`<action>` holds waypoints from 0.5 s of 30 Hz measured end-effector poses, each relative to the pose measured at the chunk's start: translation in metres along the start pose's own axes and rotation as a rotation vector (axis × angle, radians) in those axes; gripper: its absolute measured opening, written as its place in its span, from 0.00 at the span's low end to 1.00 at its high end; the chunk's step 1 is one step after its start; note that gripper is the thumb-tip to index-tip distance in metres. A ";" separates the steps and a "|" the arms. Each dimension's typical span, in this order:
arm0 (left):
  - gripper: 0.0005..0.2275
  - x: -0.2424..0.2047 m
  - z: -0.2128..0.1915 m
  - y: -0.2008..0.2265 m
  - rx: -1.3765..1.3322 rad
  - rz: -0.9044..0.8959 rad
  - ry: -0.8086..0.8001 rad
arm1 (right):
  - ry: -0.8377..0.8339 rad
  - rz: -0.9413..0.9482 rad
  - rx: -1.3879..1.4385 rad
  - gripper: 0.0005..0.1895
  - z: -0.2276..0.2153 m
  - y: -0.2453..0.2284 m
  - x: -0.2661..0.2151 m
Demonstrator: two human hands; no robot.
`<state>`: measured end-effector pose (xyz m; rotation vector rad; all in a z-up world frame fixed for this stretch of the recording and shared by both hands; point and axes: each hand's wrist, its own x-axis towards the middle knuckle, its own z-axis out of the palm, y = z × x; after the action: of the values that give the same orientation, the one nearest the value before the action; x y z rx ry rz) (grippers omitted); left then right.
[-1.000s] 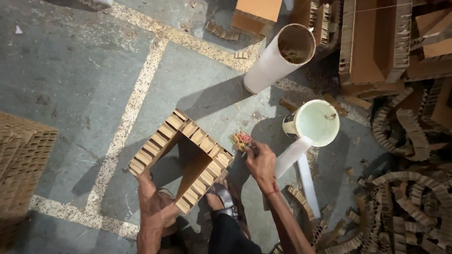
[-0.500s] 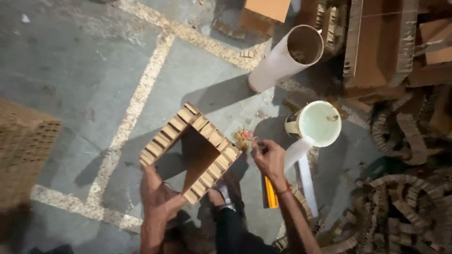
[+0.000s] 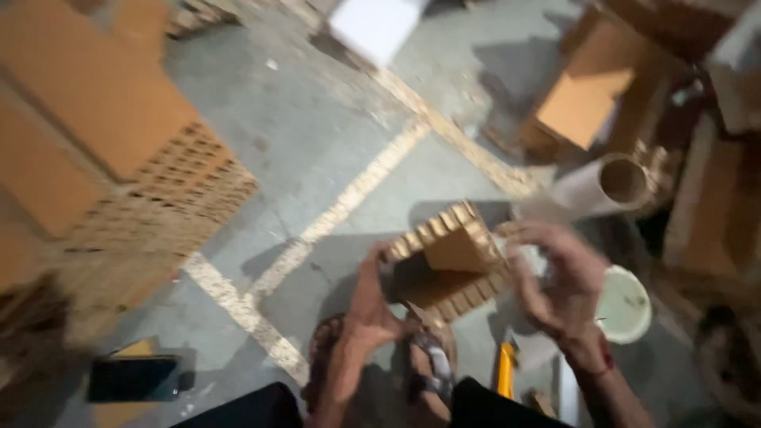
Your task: The person assembles a cardboard box by applying glue to the edges of a flat sheet, folding it into a rectangular shape, and securing the corners with rubber bands. The process is repeated for a second box.
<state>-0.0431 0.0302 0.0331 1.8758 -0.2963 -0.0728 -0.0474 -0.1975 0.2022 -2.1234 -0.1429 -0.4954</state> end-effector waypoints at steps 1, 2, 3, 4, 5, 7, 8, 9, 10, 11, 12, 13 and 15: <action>0.60 0.001 -0.004 0.009 0.037 -0.233 -0.066 | -0.103 -0.099 -0.102 0.08 0.010 -0.009 0.010; 0.57 0.001 -0.009 0.016 0.020 -0.219 -0.065 | -0.170 -0.175 -0.096 0.08 0.025 -0.015 0.016; 0.55 0.003 -0.013 0.020 0.004 -0.204 -0.064 | -0.236 -0.252 -0.091 0.08 0.042 -0.017 0.024; 0.52 0.002 -0.018 0.024 -0.011 -0.190 -0.077 | -0.294 -0.318 -0.088 0.08 0.055 -0.019 0.026; 0.54 0.000 -0.020 0.028 0.000 -0.158 -0.066 | -0.307 -0.349 -0.123 0.09 0.063 -0.020 0.026; 0.57 -0.002 -0.020 0.031 0.006 -0.083 -0.059 | -0.328 -0.407 -0.220 0.11 0.068 -0.017 0.027; 0.57 -0.001 -0.020 0.030 0.013 -0.089 -0.058 | -0.317 -0.409 -0.231 0.11 0.068 -0.016 0.026; 0.58 0.001 -0.019 0.028 0.021 -0.095 -0.057 | -0.306 -0.412 -0.243 0.12 0.068 -0.014 0.024; 0.58 0.001 -0.019 0.025 0.028 -0.101 -0.066 | -0.290 -0.405 -0.257 0.12 0.069 -0.013 0.022; 0.57 0.000 -0.019 0.023 0.032 -0.088 -0.065 | -0.286 -0.398 -0.261 0.11 0.069 -0.012 0.021; 0.56 -0.002 -0.018 0.021 0.034 -0.076 -0.065 | -0.283 -0.390 -0.266 0.10 0.069 -0.012 0.019; 0.54 -0.004 -0.018 0.020 0.036 -0.063 -0.065 | -0.279 -0.381 -0.271 0.10 0.069 -0.012 0.017; 0.58 -0.002 -0.019 0.021 0.002 -0.081 -0.110 | -0.287 -0.384 -0.268 0.10 0.070 -0.012 0.019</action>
<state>-0.0445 0.0424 0.0594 1.8891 -0.2957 -0.2321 -0.0129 -0.1354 0.1845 -2.4337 -0.6918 -0.4454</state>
